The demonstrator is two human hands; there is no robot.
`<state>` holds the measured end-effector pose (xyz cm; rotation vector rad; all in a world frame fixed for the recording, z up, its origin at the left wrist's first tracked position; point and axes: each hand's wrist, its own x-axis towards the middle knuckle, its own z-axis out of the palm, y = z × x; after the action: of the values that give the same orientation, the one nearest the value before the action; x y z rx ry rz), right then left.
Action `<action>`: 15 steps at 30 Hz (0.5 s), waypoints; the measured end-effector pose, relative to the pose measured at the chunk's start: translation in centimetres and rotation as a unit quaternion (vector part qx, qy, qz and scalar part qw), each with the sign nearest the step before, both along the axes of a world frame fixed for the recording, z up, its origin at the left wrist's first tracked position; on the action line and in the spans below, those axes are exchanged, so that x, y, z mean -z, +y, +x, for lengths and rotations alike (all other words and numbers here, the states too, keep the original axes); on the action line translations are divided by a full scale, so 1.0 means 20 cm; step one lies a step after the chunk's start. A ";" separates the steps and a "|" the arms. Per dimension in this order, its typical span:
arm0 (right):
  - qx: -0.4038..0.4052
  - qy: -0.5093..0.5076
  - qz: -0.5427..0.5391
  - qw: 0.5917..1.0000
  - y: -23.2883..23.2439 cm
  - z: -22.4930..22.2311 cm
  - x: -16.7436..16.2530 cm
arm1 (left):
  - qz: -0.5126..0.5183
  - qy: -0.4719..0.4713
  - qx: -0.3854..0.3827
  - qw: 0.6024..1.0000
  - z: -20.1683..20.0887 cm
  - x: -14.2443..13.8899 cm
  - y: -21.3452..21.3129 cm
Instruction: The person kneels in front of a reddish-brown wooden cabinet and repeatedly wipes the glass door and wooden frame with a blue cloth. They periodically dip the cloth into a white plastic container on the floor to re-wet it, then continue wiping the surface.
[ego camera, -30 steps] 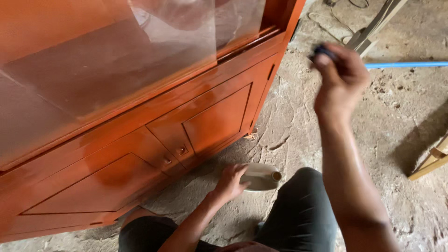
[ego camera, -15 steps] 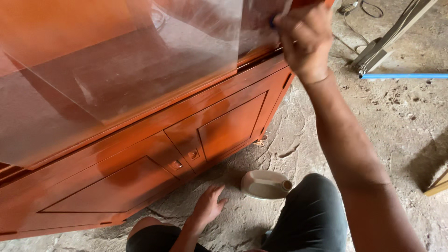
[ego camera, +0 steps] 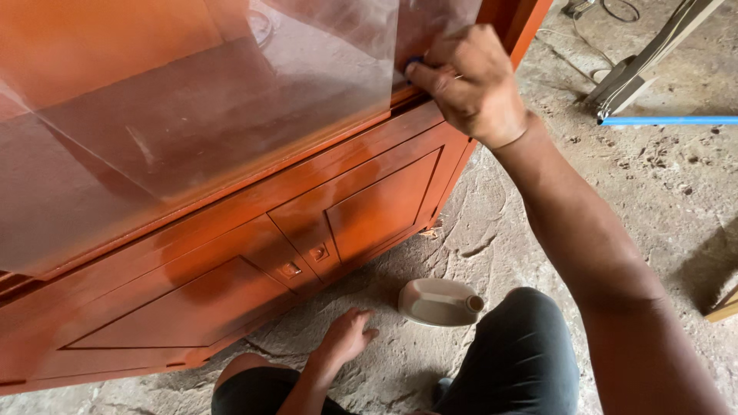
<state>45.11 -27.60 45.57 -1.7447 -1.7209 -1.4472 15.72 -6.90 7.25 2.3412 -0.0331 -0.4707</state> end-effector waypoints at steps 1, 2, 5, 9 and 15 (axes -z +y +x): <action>-0.007 -0.002 -0.020 1.000 -0.01 0.00 0.00 | 0.002 -0.003 -0.001 1.000 0.00 0.00 0.00; 0.005 0.005 -0.011 1.000 -0.01 -0.01 0.01 | 0.003 -0.005 -0.002 1.000 0.00 0.00 -0.01; 0.023 0.008 0.010 1.000 -0.04 -0.02 -0.01 | 0.017 -0.048 -0.022 0.998 0.00 -0.03 -0.02; 0.001 0.004 -0.019 1.000 -0.02 -0.03 0.00 | -0.005 -0.112 -0.025 0.993 0.01 -0.09 -0.06; 0.056 0.034 0.004 0.998 -0.05 -0.03 0.01 | -0.095 -0.109 -0.039 0.989 0.00 -0.28 -0.11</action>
<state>44.51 -28.57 45.42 -1.8900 -1.6040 -1.4193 15.63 -9.10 12.90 2.1862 -0.0845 -0.1634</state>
